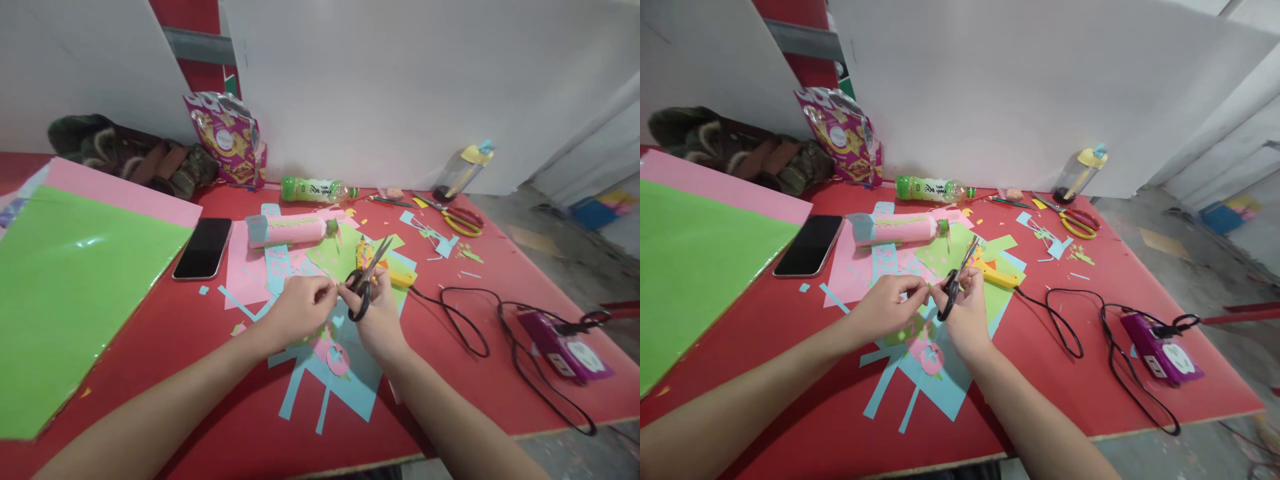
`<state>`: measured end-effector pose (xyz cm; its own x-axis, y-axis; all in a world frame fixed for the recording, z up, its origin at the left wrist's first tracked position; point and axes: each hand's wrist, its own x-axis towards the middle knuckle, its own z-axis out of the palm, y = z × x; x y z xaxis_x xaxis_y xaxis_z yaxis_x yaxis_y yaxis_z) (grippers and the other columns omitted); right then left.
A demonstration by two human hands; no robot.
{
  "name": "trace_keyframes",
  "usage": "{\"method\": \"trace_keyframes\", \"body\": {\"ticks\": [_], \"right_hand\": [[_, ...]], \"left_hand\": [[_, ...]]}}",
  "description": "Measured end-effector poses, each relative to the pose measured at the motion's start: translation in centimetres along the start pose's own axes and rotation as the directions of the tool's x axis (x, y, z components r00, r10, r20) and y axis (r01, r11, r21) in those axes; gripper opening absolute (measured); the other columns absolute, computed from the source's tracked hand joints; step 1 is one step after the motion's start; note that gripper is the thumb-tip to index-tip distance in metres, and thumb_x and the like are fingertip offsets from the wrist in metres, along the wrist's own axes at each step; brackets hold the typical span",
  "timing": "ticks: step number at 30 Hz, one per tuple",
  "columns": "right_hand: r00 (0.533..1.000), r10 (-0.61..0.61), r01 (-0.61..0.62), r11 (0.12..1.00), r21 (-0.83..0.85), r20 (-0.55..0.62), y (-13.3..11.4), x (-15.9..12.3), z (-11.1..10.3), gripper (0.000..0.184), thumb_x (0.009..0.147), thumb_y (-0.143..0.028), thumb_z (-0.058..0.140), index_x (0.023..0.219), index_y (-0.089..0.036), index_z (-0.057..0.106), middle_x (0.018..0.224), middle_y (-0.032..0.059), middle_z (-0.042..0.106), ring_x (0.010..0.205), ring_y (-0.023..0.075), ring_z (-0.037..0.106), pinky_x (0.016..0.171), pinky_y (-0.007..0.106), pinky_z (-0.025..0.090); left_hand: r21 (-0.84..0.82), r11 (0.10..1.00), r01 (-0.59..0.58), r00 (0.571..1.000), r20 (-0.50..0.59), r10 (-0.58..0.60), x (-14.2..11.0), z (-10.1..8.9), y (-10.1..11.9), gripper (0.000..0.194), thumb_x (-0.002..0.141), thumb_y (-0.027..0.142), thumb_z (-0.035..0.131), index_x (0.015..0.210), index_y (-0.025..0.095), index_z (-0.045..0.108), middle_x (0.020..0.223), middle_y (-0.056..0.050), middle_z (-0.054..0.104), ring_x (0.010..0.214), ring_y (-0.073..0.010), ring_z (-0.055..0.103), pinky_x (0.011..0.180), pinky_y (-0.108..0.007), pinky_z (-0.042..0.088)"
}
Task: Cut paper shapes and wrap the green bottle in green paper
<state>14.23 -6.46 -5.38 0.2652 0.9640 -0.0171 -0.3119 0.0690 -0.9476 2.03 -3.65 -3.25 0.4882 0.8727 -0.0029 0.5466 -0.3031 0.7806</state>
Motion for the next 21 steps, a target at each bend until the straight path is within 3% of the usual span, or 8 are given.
{"method": "trace_keyframes", "body": {"ticks": [7, 10, 14, 18, 21], "right_hand": [[0.999, -0.043, 0.042, 0.996, -0.074, -0.005, -0.2, 0.2, 0.0, 0.034, 0.060, -0.010, 0.062, 0.073, -0.023, 0.033, 0.065, -0.0094, 0.048, 0.057, 0.0057, 0.049, 0.056, 0.019, 0.040], [0.999, -0.026, 0.028, 0.995, -0.092, 0.019, -0.1, 0.1, 0.0, 0.034, 0.059, -0.010, 0.061, 0.073, -0.023, 0.033, 0.066, -0.0091, 0.048, 0.057, 0.0056, 0.048, 0.054, 0.019, 0.039], [0.999, 0.001, 0.003, 0.997, -0.080, 0.052, 0.1, -0.1, 0.1, 0.034, 0.059, -0.010, 0.061, 0.071, -0.023, 0.032, 0.065, -0.0090, 0.048, 0.056, 0.0059, 0.048, 0.053, 0.019, 0.039], [0.996, 0.014, -0.008, 0.998, -0.067, 0.091, 0.3, -0.1, 0.2, 0.038, 0.056, -0.009, 0.063, 0.071, -0.023, 0.031, 0.063, -0.0098, 0.046, 0.055, 0.0059, 0.047, 0.053, 0.019, 0.039], [0.994, 0.017, -0.009, 0.997, -0.076, 0.110, 0.3, -0.1, 0.3, 0.037, 0.056, -0.011, 0.063, 0.071, -0.023, 0.030, 0.063, -0.0098, 0.046, 0.054, 0.0058, 0.046, 0.053, 0.019, 0.038]], "left_hand": [[-0.058, 0.996, 0.074, 0.997, -0.020, -0.076, 0.3, -0.9, 0.1, 0.022, 0.076, 0.029, 0.040, 0.064, 0.015, 0.052, 0.055, 0.003, 0.049, 0.051, -0.0091, 0.048, 0.046, -0.019, 0.033], [-0.120, 0.992, 0.034, 0.999, 0.026, -0.031, 0.6, -1.2, -0.4, 0.022, 0.074, 0.036, 0.046, 0.073, 0.016, 0.056, 0.064, 0.001, 0.055, 0.059, -0.0113, 0.053, 0.049, -0.019, 0.039], [-0.178, 0.982, 0.066, 0.994, 0.093, -0.050, 1.1, -1.4, -1.3, 0.019, 0.070, 0.034, 0.052, 0.068, 0.016, 0.056, 0.066, -0.001, 0.058, 0.064, -0.0132, 0.056, 0.055, -0.021, 0.044], [-0.248, 0.956, 0.154, 0.970, 0.221, -0.099, 1.2, -1.7, -1.4, 0.021, 0.069, 0.035, 0.053, 0.065, 0.015, 0.054, 0.061, -0.001, 0.057, 0.054, -0.0120, 0.056, 0.047, -0.020, 0.043], [-0.227, 0.966, 0.124, 0.969, 0.236, -0.069, 1.2, -2.1, -1.1, 0.022, 0.070, 0.035, 0.051, 0.064, 0.014, 0.055, 0.058, 0.001, 0.054, 0.047, -0.0083, 0.051, 0.043, -0.018, 0.038]]}}
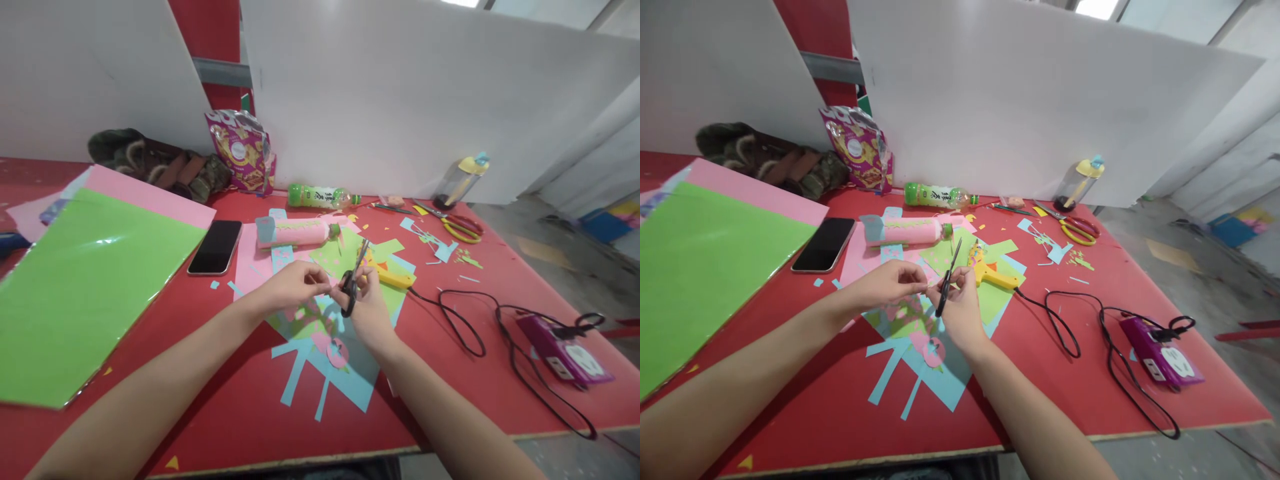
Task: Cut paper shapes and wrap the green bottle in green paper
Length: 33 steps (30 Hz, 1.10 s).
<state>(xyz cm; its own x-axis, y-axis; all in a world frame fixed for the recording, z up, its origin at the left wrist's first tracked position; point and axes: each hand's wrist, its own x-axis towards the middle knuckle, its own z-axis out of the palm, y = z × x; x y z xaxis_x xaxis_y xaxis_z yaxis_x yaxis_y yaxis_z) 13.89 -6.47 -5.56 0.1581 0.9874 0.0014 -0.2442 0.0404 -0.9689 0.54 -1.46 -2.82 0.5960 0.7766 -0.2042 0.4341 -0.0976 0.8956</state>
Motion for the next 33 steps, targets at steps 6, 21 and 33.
{"method": "trace_keyframes", "body": {"ticks": [6, 21, 33], "right_hand": [[0.996, 0.061, -0.050, 0.985, -0.164, 0.065, 0.3, 0.0, -0.1, 0.033, 0.060, -0.020, 0.060, 0.074, -0.023, 0.030, 0.066, -0.0077, 0.044, 0.054, 0.0078, 0.044, 0.050, 0.021, 0.035], [0.961, 0.030, 0.234, 0.443, -0.865, 0.275, 0.6, 0.4, -1.0, 0.026, 0.058, -0.006, 0.047, 0.081, -0.019, 0.045, 0.084, 0.0033, 0.055, 0.079, 0.0185, 0.051, 0.073, 0.034, 0.036], [0.929, 0.076, 0.304, 0.398, -0.865, 0.362, -0.1, 0.4, -1.5, 0.030, 0.060, -0.005, 0.048, 0.085, -0.019, 0.053, 0.088, 0.0049, 0.059, 0.085, 0.0199, 0.053, 0.076, 0.034, 0.035]], "left_hand": [[0.073, 0.997, 0.015, 1.000, 0.009, -0.016, -0.3, -0.5, -0.6, 0.021, 0.071, 0.034, 0.049, 0.063, 0.015, 0.055, 0.051, 0.003, 0.052, 0.041, -0.0077, 0.046, 0.039, -0.018, 0.033], [0.268, 0.963, 0.018, 0.917, -0.388, 0.091, -2.6, -2.1, -6.1, 0.020, 0.069, 0.033, 0.049, 0.064, 0.015, 0.056, 0.064, -0.002, 0.058, 0.055, -0.0111, 0.048, 0.053, -0.022, 0.039], [0.353, 0.931, 0.088, 0.939, -0.342, 0.041, -2.9, -3.1, -6.8, 0.017, 0.066, 0.025, 0.045, 0.062, 0.015, 0.059, 0.067, -0.004, 0.059, 0.063, -0.0144, 0.054, 0.060, -0.024, 0.041]]}}
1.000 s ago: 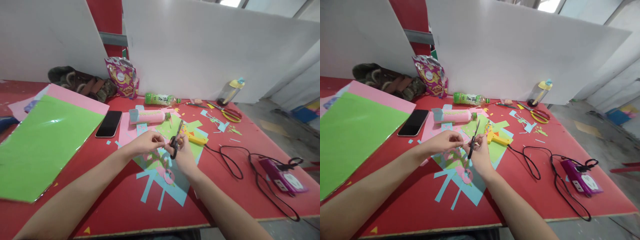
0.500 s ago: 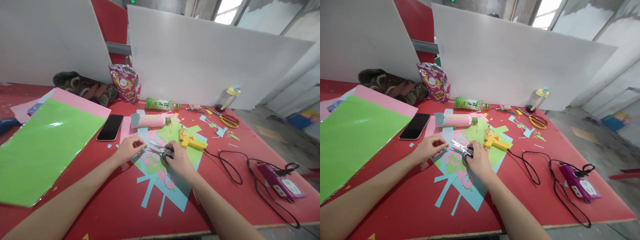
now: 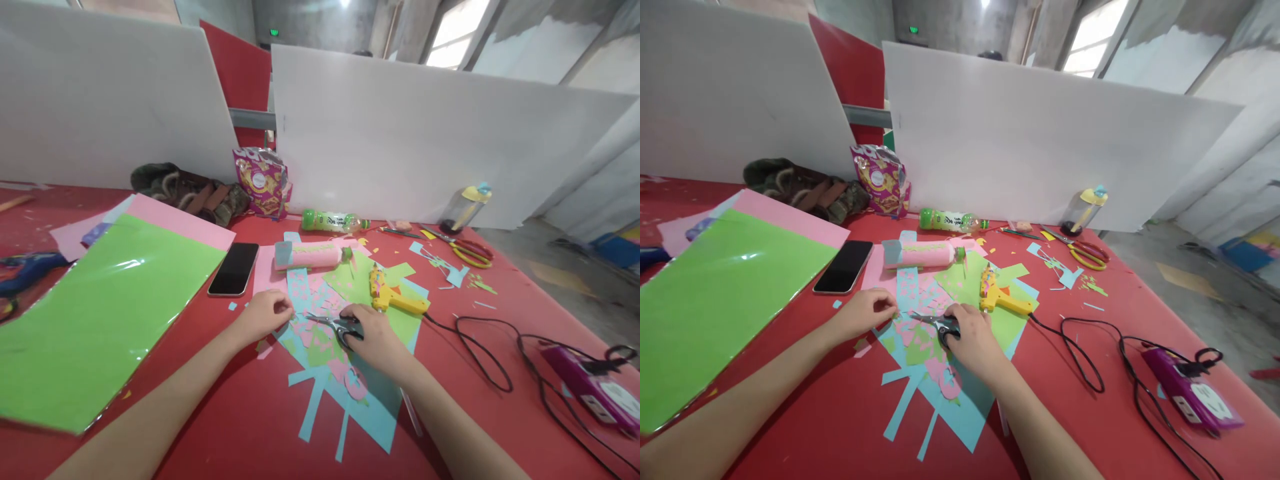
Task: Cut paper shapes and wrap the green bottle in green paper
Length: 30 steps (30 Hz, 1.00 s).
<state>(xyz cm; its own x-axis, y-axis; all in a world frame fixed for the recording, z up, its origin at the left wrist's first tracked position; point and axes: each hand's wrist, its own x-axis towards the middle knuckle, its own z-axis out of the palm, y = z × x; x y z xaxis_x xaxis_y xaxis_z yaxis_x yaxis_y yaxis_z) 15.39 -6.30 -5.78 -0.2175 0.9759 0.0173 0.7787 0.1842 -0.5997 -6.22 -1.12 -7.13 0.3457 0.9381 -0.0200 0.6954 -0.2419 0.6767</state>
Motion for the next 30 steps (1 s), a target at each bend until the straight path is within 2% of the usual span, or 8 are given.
{"method": "trace_keyframes", "body": {"ticks": [10, 17, 20, 23, 26, 28, 30], "right_hand": [[0.998, 0.010, -0.021, 0.987, -0.160, -0.069, -0.6, -0.5, 0.9, 0.019, 0.070, -0.012, 0.045, 0.087, -0.019, 0.052, 0.100, 0.0089, 0.056, 0.096, 0.0243, 0.048, 0.081, 0.040, 0.032], [0.984, -0.023, -0.004, 0.989, -0.150, -0.176, 0.0, 0.1, 0.3, 0.013, 0.074, -0.016, 0.043, 0.082, -0.018, 0.053, 0.087, 0.0077, 0.058, 0.086, 0.0223, 0.052, 0.077, 0.037, 0.037], [0.972, 0.002, -0.053, 0.976, -0.213, -0.233, 0.9, 0.5, -0.4, 0.015, 0.074, -0.015, 0.042, 0.083, -0.017, 0.053, 0.087, 0.0089, 0.058, 0.086, 0.0225, 0.052, 0.076, 0.036, 0.038], [0.954, 0.094, -0.201, 0.906, -0.373, -0.286, 1.8, 0.7, -1.6, 0.023, 0.070, -0.011, 0.042, 0.090, -0.014, 0.053, 0.097, 0.0125, 0.056, 0.094, 0.0270, 0.049, 0.076, 0.039, 0.037], [0.929, 0.218, -0.351, 0.779, -0.520, -0.299, 2.6, 0.5, -2.9, 0.031, 0.069, -0.011, 0.041, 0.098, -0.013, 0.052, 0.105, 0.0163, 0.053, 0.094, 0.0316, 0.047, 0.074, 0.044, 0.036], [0.920, 0.270, -0.389, 0.709, -0.588, -0.283, 3.3, 0.4, -3.6, 0.034, 0.070, -0.010, 0.040, 0.102, -0.012, 0.049, 0.109, 0.0187, 0.050, 0.096, 0.0338, 0.046, 0.072, 0.048, 0.035], [0.927, 0.296, -0.375, 0.676, -0.634, -0.231, 4.1, 0.5, -4.3, 0.039, 0.070, -0.009, 0.039, 0.108, -0.012, 0.045, 0.113, 0.0199, 0.048, 0.099, 0.0350, 0.044, 0.072, 0.049, 0.034]], "left_hand": [[0.037, 0.999, 0.000, 1.000, -0.007, 0.000, 0.1, -0.1, 0.1, 0.015, 0.065, 0.023, 0.048, 0.062, 0.016, 0.061, 0.068, -0.005, 0.060, 0.065, -0.0166, 0.053, 0.062, -0.028, 0.040], [-0.022, 0.999, 0.047, 0.997, -0.067, -0.049, 0.2, 0.0, -0.5, 0.015, 0.065, 0.028, 0.051, 0.062, 0.017, 0.060, 0.068, -0.003, 0.060, 0.064, -0.0153, 0.053, 0.061, -0.026, 0.041], [-0.043, 0.995, 0.085, 0.990, -0.108, -0.090, 0.3, 0.0, -0.7, 0.017, 0.065, 0.031, 0.052, 0.064, 0.017, 0.061, 0.066, -0.003, 0.061, 0.063, -0.0156, 0.054, 0.059, -0.026, 0.042], [-0.063, 0.991, 0.115, 0.981, -0.153, -0.123, 0.3, -0.1, -0.6, 0.020, 0.066, 0.033, 0.052, 0.064, 0.017, 0.062, 0.067, -0.004, 0.063, 0.063, -0.0161, 0.054, 0.059, -0.027, 0.042], [-0.079, 0.990, 0.117, 0.974, -0.184, -0.130, 0.3, -0.2, -0.5, 0.022, 0.068, 0.034, 0.050, 0.063, 0.016, 0.062, 0.069, -0.005, 0.064, 0.064, -0.0160, 0.055, 0.062, -0.027, 0.043], [-0.084, 0.991, 0.107, 0.972, -0.203, -0.123, 0.3, -0.1, -0.5, 0.022, 0.069, 0.033, 0.050, 0.063, 0.016, 0.061, 0.070, -0.005, 0.064, 0.065, -0.0157, 0.055, 0.063, -0.027, 0.043], [-0.085, 0.992, 0.096, 0.968, -0.225, -0.113, 0.3, 0.1, -0.6, 0.021, 0.069, 0.033, 0.049, 0.063, 0.016, 0.061, 0.070, -0.004, 0.064, 0.065, -0.0155, 0.055, 0.063, -0.027, 0.043]]}}
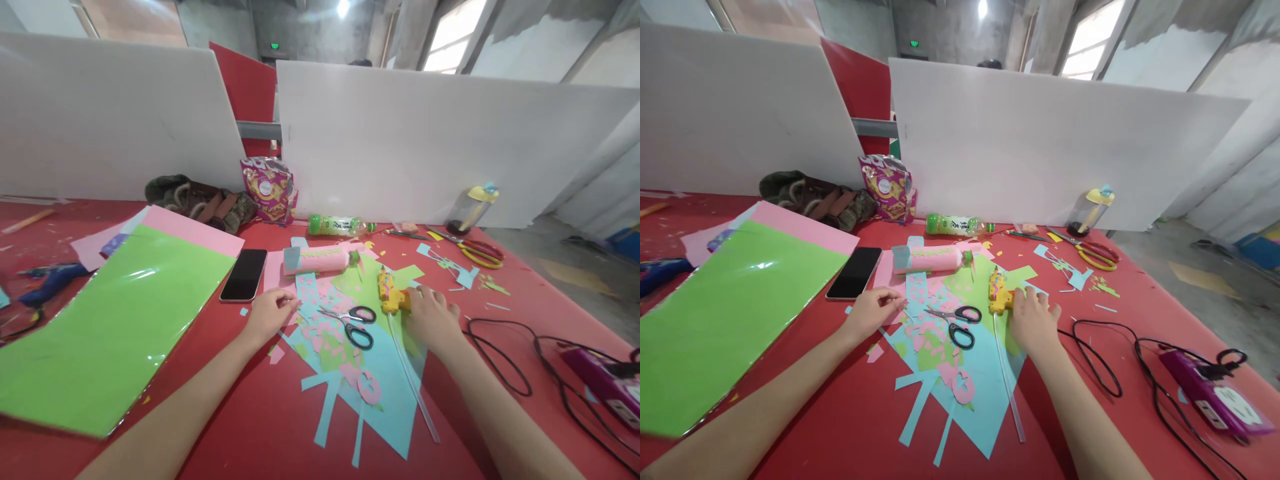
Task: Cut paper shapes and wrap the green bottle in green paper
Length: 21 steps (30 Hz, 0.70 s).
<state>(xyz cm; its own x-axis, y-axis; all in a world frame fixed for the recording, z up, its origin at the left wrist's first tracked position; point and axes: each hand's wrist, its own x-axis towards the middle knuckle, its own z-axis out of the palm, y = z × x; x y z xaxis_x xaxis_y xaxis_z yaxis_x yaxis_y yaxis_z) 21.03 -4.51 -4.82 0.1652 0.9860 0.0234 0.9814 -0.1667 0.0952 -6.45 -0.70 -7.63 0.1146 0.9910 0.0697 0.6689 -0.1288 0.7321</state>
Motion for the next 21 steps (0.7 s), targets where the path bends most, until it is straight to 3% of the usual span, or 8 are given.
{"method": "trace_keyframes", "body": {"ticks": [4, 9, 13, 16, 21], "right_hand": [[0.993, -0.076, 0.076, 0.997, 0.005, 0.090, 1.6, 1.4, 0.7, 0.047, 0.068, -0.005, 0.042, 0.114, -0.014, 0.041, 0.103, 0.0184, 0.053, 0.095, 0.0318, 0.048, 0.067, 0.040, 0.036], [0.980, -0.182, 0.178, 0.983, 0.049, 0.084, 2.9, 2.5, 0.9, 0.045, 0.065, -0.003, 0.044, 0.109, -0.016, 0.045, 0.091, 0.0120, 0.060, 0.086, 0.0221, 0.054, 0.065, 0.027, 0.036], [0.983, -0.182, 0.180, 0.981, 0.071, 0.027, 3.7, 2.3, -0.4, 0.040, 0.066, -0.008, 0.043, 0.105, -0.017, 0.046, 0.090, 0.0111, 0.060, 0.082, 0.0220, 0.055, 0.062, 0.027, 0.037], [0.982, -0.186, 0.191, 0.962, 0.196, -0.043, 3.7, 2.0, -1.9, 0.039, 0.066, -0.013, 0.042, 0.104, -0.016, 0.047, 0.080, 0.0073, 0.062, 0.069, 0.0196, 0.057, 0.060, 0.027, 0.038], [0.911, -0.409, 0.391, 0.822, 0.413, -0.049, 1.5, 1.6, -4.2, 0.034, 0.070, -0.020, 0.038, 0.101, -0.015, 0.053, 0.065, 0.0029, 0.060, 0.057, 0.0153, 0.054, 0.055, 0.024, 0.038]], "left_hand": [[0.000, 1.000, -0.028, 0.998, -0.047, 0.028, -0.1, 0.3, -0.1, 0.022, 0.070, 0.033, 0.047, 0.065, 0.016, 0.060, 0.070, -0.003, 0.063, 0.064, -0.0146, 0.054, 0.064, -0.026, 0.042], [-0.004, 0.999, -0.049, 0.995, -0.087, 0.048, -0.2, 0.3, 0.1, 0.022, 0.071, 0.032, 0.046, 0.065, 0.016, 0.059, 0.070, -0.004, 0.062, 0.065, -0.0145, 0.053, 0.066, -0.026, 0.042], [-0.008, 0.999, -0.052, 0.994, -0.099, 0.051, -0.2, 0.3, 0.1, 0.022, 0.072, 0.032, 0.045, 0.066, 0.016, 0.058, 0.072, -0.004, 0.061, 0.065, -0.0144, 0.053, 0.067, -0.026, 0.042], [-0.008, 0.998, -0.058, 0.994, -0.091, 0.057, -0.1, 0.4, -0.1, 0.021, 0.072, 0.031, 0.045, 0.066, 0.016, 0.058, 0.070, -0.003, 0.060, 0.064, -0.0139, 0.053, 0.065, -0.025, 0.042], [-0.015, 0.999, -0.051, 0.995, -0.086, 0.050, -0.1, 0.4, -0.1, 0.020, 0.072, 0.032, 0.046, 0.064, 0.017, 0.057, 0.068, -0.002, 0.059, 0.062, -0.0136, 0.052, 0.063, -0.025, 0.041]]}}
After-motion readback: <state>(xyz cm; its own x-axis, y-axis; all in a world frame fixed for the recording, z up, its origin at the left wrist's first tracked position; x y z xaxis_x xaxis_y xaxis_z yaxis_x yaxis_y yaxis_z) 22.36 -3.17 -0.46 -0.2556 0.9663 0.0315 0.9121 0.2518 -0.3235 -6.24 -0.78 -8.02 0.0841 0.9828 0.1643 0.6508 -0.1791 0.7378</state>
